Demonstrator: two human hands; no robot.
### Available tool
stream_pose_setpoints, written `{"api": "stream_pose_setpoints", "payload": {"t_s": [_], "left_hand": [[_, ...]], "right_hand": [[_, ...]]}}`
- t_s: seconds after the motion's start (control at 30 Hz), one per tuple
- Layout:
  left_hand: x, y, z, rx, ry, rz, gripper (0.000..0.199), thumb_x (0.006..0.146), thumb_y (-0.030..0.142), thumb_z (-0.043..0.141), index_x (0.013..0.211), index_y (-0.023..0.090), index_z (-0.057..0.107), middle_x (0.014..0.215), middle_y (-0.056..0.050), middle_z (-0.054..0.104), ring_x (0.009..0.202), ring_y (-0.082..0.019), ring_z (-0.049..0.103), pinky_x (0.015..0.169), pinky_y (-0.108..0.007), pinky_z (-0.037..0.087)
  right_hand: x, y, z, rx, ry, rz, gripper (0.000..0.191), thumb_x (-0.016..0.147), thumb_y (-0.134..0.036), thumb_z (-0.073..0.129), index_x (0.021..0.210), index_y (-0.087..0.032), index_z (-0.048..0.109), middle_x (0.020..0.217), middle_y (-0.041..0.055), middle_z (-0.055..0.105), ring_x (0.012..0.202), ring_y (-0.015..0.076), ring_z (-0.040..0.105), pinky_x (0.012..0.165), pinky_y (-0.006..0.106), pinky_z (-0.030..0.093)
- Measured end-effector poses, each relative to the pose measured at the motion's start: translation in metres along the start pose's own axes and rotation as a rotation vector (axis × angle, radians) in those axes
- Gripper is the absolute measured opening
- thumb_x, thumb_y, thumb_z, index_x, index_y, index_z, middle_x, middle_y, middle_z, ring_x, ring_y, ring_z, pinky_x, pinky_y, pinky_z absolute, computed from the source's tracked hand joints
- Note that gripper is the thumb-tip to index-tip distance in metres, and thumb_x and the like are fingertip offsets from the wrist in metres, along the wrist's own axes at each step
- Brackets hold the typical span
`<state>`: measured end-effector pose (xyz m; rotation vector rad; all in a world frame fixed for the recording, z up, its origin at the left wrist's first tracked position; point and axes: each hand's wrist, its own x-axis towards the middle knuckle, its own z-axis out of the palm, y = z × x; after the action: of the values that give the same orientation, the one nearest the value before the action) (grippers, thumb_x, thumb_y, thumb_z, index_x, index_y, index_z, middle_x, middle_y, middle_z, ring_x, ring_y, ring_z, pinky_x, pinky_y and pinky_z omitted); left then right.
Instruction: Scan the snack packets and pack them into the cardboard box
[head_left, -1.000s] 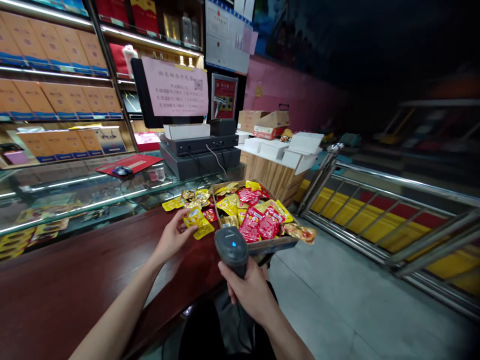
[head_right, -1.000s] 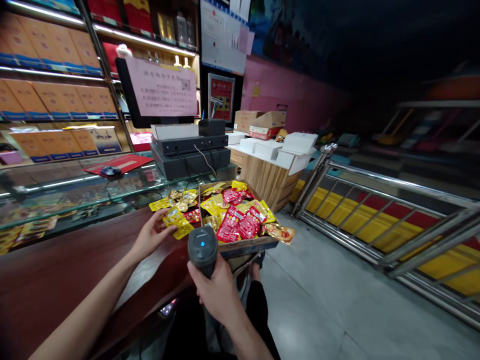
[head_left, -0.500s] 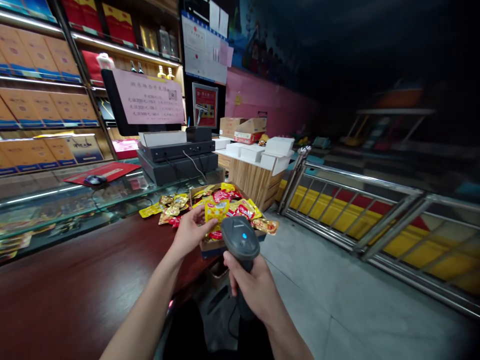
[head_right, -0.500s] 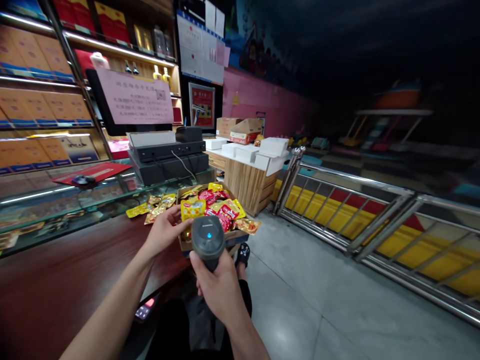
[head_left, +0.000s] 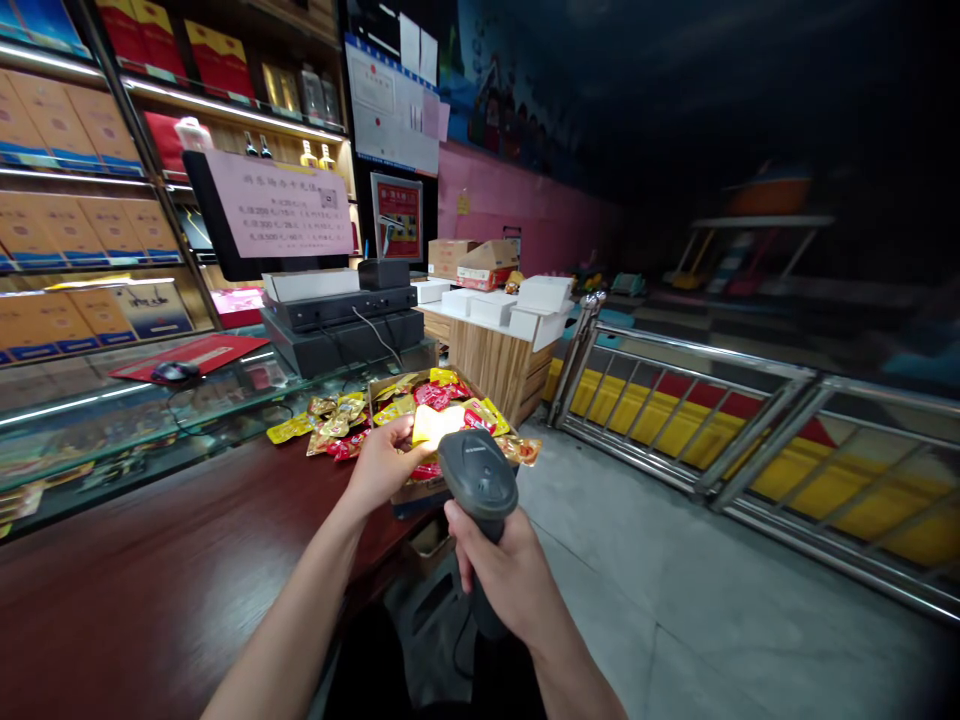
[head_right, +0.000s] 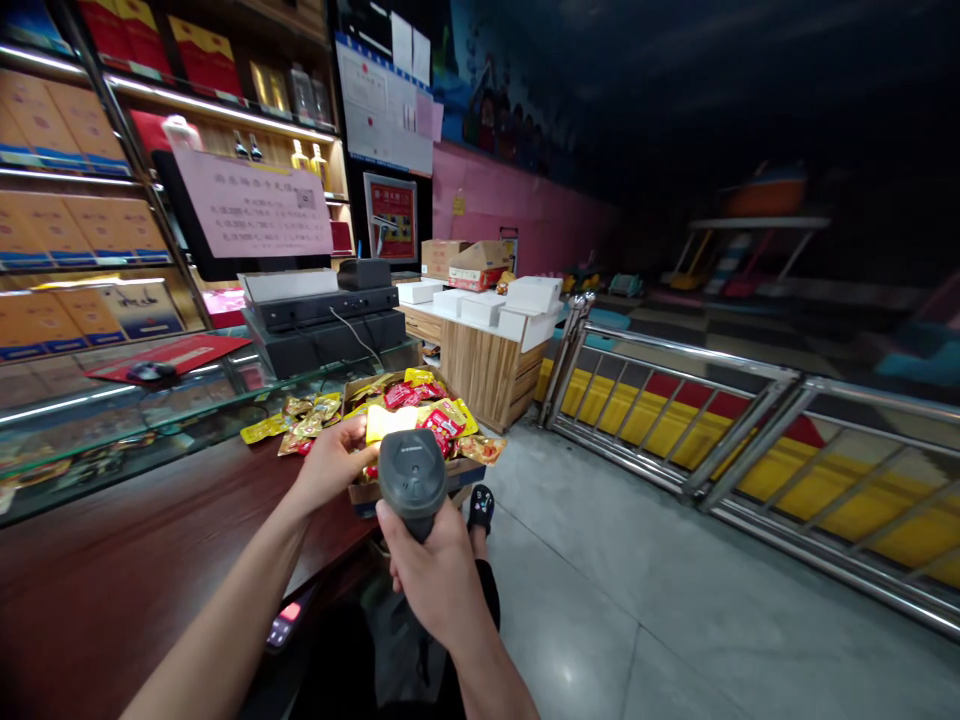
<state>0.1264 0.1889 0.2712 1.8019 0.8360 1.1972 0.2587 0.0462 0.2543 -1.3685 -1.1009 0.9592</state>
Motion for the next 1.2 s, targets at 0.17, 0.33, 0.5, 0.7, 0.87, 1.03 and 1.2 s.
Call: {"api": "stream_pose_setpoints", "payload": {"t_s": [0.17, 0.33, 0.5, 0.7, 0.87, 1.03, 1.2], "left_hand": [[0.002, -0.006, 0.001, -0.053, 0.013, -0.049, 0.033, 0.069, 0.039, 0.081, 0.094, 0.018, 0.074, 0.087, -0.005, 0.078, 0.08, -0.022, 0.072, 0.074, -0.031, 0.059], [0.018, -0.02, -0.003, -0.121, 0.049, -0.099, 0.051, 0.066, 0.047, 0.084, 0.105, 0.017, 0.073, 0.102, -0.01, 0.079, 0.088, -0.025, 0.075, 0.083, -0.038, 0.061], [0.056, -0.03, -0.01, -0.191, 0.115, -0.114, 0.067, 0.059, 0.05, 0.089, 0.112, 0.013, 0.071, 0.109, -0.013, 0.079, 0.096, -0.029, 0.075, 0.093, -0.045, 0.059], [0.109, -0.03, 0.0, -0.219, 0.083, -0.108, 0.072, 0.056, 0.048, 0.09, 0.115, 0.013, 0.07, 0.108, -0.014, 0.079, 0.099, -0.03, 0.075, 0.094, -0.045, 0.059], [0.137, -0.045, 0.012, -0.137, 0.021, -0.114, 0.065, 0.063, 0.044, 0.085, 0.117, 0.012, 0.071, 0.106, -0.013, 0.08, 0.096, -0.03, 0.076, 0.087, -0.045, 0.061], [0.15, -0.078, 0.01, 0.249, 0.135, -0.079, 0.053, 0.071, 0.033, 0.075, 0.121, 0.015, 0.073, 0.109, -0.012, 0.079, 0.101, -0.03, 0.074, 0.09, -0.042, 0.059], [0.148, -0.098, -0.005, 0.387, 0.191, -0.051, 0.05, 0.075, 0.037, 0.074, 0.122, 0.02, 0.074, 0.11, -0.01, 0.078, 0.104, -0.029, 0.073, 0.093, -0.042, 0.057]], "right_hand": [[0.003, 0.004, -0.002, -0.001, -0.014, 0.007, 0.049, 0.084, -0.068, 0.068, 0.082, -0.02, 0.065, 0.046, -0.0036, 0.059, 0.039, 0.014, 0.056, 0.048, 0.027, 0.046], [0.012, 0.014, -0.009, 0.001, 0.012, 0.003, 0.049, 0.084, -0.07, 0.067, 0.083, -0.021, 0.067, 0.045, -0.0035, 0.058, 0.039, 0.0152, 0.056, 0.047, 0.028, 0.048], [0.027, 0.025, -0.018, 0.004, 0.02, 0.038, 0.053, 0.085, -0.072, 0.065, 0.089, -0.019, 0.065, 0.045, -0.004, 0.056, 0.04, 0.0151, 0.054, 0.045, 0.027, 0.048], [0.047, 0.019, -0.029, 0.034, 0.044, 0.041, 0.059, 0.081, -0.078, 0.064, 0.083, -0.019, 0.061, 0.045, -0.0047, 0.054, 0.038, 0.0118, 0.05, 0.043, 0.024, 0.043], [0.067, 0.01, -0.042, 0.093, 0.066, 0.094, 0.065, 0.073, -0.083, 0.067, 0.083, -0.019, 0.06, 0.045, -0.0056, 0.053, 0.038, 0.0122, 0.049, 0.041, 0.023, 0.043], [0.086, 0.017, -0.046, 0.127, 0.073, 0.101, 0.065, 0.073, -0.081, 0.069, 0.089, -0.019, 0.06, 0.044, -0.0069, 0.052, 0.038, 0.0123, 0.047, 0.041, 0.024, 0.042], [0.097, 0.019, -0.036, 0.089, 0.07, 0.102, 0.065, 0.074, -0.083, 0.066, 0.084, -0.019, 0.06, 0.044, -0.0063, 0.052, 0.037, 0.0115, 0.047, 0.041, 0.023, 0.04]]}}
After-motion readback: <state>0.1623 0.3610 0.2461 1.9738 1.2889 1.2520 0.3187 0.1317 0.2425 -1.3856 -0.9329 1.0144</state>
